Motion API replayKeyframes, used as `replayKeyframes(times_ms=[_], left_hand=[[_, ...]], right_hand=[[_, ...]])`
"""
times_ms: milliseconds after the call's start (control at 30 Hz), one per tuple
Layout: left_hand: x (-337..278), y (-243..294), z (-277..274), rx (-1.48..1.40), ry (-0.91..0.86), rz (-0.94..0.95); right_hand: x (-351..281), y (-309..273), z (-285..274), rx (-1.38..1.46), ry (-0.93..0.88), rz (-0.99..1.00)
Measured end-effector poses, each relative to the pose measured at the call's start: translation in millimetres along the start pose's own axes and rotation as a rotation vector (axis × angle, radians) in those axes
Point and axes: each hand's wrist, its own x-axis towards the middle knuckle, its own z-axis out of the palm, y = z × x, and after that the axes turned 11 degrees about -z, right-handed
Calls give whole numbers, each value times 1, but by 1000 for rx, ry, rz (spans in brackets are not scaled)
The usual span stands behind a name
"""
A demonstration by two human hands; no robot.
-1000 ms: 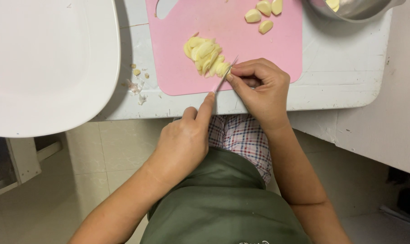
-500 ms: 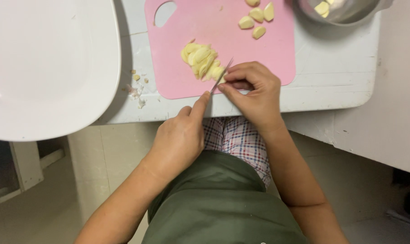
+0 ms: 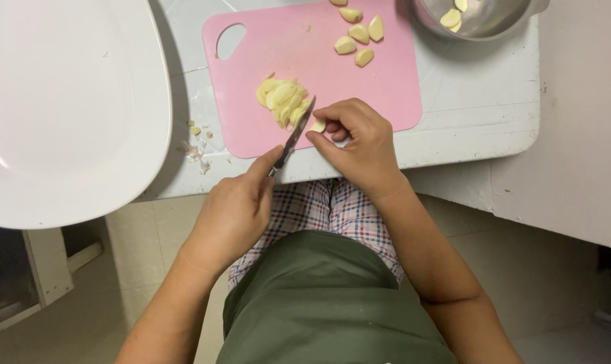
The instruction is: Slicing garlic cloves into thin pieces on a cutting board using a knife
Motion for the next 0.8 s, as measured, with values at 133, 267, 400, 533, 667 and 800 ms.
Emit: replayKeyframes(times_ms=[133,267,400,533,667,800], left_hand=[[0,1,0,-125,-33,-37],[-1,0,-1,-141,-74,-105],[-2,3,-5,-229,-179,-218],[3,0,5,-406,-258,-263],[9,-11,17,-812,-406,-200],[6,-3,13,-789,-342,-115]], right_hand=[[7,5,-23,-19,8,-13],[30,33,-83,-136,108,-40],[65,79,-143,-267,262,-64],[77,111,-155,-403,185,-33],[88,77,-114,-459,57,-354],[90,71,-74,-372,-264,-323]])
